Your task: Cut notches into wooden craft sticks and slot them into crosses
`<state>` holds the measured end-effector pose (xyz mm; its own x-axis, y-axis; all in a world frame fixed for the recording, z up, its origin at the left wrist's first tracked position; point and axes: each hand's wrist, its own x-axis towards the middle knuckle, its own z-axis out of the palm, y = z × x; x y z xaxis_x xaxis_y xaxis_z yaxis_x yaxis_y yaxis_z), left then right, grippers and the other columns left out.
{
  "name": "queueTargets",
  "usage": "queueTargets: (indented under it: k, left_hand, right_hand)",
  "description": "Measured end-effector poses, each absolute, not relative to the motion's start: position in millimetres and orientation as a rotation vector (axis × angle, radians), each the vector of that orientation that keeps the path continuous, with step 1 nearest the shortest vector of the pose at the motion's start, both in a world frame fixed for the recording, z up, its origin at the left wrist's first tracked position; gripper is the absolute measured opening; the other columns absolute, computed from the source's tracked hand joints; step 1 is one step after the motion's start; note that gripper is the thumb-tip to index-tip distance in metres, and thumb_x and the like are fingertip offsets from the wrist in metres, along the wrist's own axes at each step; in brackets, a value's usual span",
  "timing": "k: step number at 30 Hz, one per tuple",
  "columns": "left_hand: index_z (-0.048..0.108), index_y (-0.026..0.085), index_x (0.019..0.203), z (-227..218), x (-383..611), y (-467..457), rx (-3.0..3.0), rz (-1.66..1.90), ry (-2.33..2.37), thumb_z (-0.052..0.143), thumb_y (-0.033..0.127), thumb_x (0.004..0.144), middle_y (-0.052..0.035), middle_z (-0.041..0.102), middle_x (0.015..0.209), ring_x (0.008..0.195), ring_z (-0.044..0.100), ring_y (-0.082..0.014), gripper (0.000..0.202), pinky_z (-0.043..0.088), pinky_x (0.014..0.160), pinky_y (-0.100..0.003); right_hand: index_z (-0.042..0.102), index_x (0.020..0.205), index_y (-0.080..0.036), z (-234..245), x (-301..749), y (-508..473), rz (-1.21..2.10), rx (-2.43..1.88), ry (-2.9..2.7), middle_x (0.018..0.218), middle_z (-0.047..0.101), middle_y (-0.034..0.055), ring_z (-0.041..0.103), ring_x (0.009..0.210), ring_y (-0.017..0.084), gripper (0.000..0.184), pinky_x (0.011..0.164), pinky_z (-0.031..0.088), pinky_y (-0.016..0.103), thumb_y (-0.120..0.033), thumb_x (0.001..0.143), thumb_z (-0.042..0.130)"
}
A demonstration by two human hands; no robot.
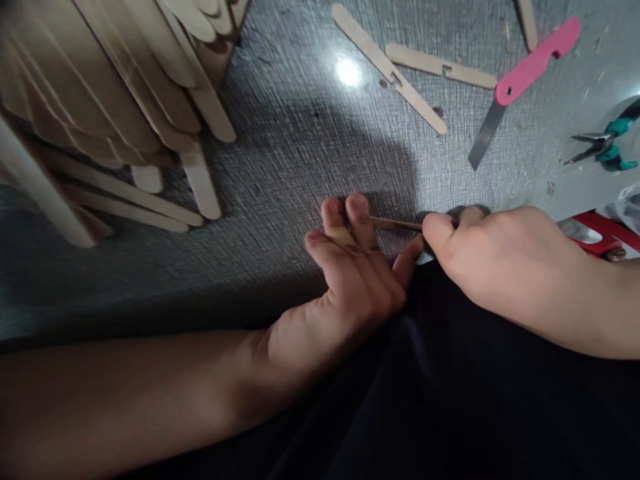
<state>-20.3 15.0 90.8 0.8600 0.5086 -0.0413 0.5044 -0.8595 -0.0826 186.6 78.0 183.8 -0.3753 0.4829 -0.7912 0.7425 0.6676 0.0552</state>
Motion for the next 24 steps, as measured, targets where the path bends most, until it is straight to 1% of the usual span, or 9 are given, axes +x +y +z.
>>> queueTargets:
  k: [4,7,9,11,15,16,18,21,24]
  left_hand:
    - [0.055,0.021,0.181,85,-21,11,-2.859,0.085,-0.778,0.043,0.052,0.111,-0.0182,0.09,0.141,0.123,0.091,-0.0452,0.078,0.081,0.081,-0.053]
    - [0.045,0.021,0.188,81,-22,8,-2.879,0.028,-0.88,0.052,0.041,0.109,-0.0194,0.089,0.143,0.123,0.091,-0.0453,0.081,0.081,0.081,-0.054]
    - [0.035,0.02,0.192,79,-23,6,-2.945,-0.016,-0.983,0.057,0.033,0.109,-0.0229,0.086,0.148,0.127,0.09,-0.0467,0.087,0.081,0.084,-0.056]
    - [0.025,0.019,0.195,77,-23,4,-2.996,-0.047,-1.094,0.061,0.027,0.109,-0.0264,0.081,0.153,0.132,0.087,-0.0481,0.094,0.081,0.087,-0.059]
    - [0.009,0.024,0.197,73,-23,1,-3.001,-0.055,-1.207,0.066,0.02,0.11,-0.0296,0.074,0.158,0.136,0.084,-0.0501,0.104,0.081,0.092,-0.062]
    - [0.011,0.025,0.197,72,-23,1,-2.985,-0.065,-1.195,0.068,0.018,0.109,-0.0302,0.074,0.158,0.134,0.084,-0.0507,0.105,0.081,0.091,-0.062]
    - [0.024,0.024,0.194,70,-22,2,-2.922,-0.09,-1.117,0.073,0.012,0.107,-0.0324,0.076,0.154,0.129,0.086,-0.052,0.101,0.081,0.087,-0.059]
    - [0.048,0.016,0.177,64,-21,2,-2.812,-0.151,-1.04,0.077,0.003,0.103,-0.0378,0.077,0.146,0.123,0.086,-0.0543,0.081,0.081,0.083,-0.054]
    - [0.052,0.01,0.171,55,-22,-1,-2.86,-0.245,-1.178,0.072,0.004,0.107,-0.0425,0.067,0.155,0.135,0.078,-0.0592,0.067,0.081,0.088,-0.059]
  right_hand:
    - [0.076,0.103,-0.02,171,212,63,-0.392,1.064,2.232,0.076,0.073,0.0073,0.052,0.052,0.02,0.029,0.059,0.017,0.037,-0.017,0.109,0.047]
    - [0.074,0.102,-0.02,163,227,57,-0.425,1.258,2.35,0.078,0.074,0.0066,0.057,0.058,0.02,0.038,0.061,0.026,0.036,-0.032,0.12,0.042]
    - [0.074,0.107,-0.02,157,230,57,-0.478,1.444,2.324,0.081,0.077,0.0072,0.063,0.063,0.022,0.04,0.063,0.032,0.037,-0.042,0.122,0.044]
    - [0.074,0.117,-0.018,151,228,57,-0.556,1.605,2.228,0.089,0.081,0.0091,0.07,0.07,0.025,0.038,0.067,0.037,0.037,-0.048,0.12,0.051]
    - [0.073,0.127,-0.018,139,224,56,-0.665,1.819,2.154,0.102,0.086,0.0126,0.078,0.083,0.031,0.038,0.072,0.042,0.04,-0.052,0.114,0.061]
    - [0.073,0.127,-0.019,136,224,54,-0.675,1.86,2.176,0.105,0.087,0.0126,0.079,0.085,0.032,0.038,0.072,0.043,0.04,-0.053,0.113,0.062]
    - [0.073,0.128,-0.022,130,226,50,-0.691,1.912,2.209,0.11,0.088,0.0108,0.081,0.089,0.032,0.036,0.073,0.044,0.039,-0.052,0.11,0.065]
    - [0.072,0.127,-0.026,122,227,43,-0.682,1.929,2.215,0.1,0.086,0.0046,0.077,0.08,0.029,0.036,0.069,0.04,0.036,-0.052,0.103,0.077]
    - [0.072,0.127,-0.025,115,224,39,-0.662,1.94,2.245,0.098,0.085,0.0049,0.075,0.079,0.028,0.037,0.069,0.037,0.036,-0.052,0.104,0.079]
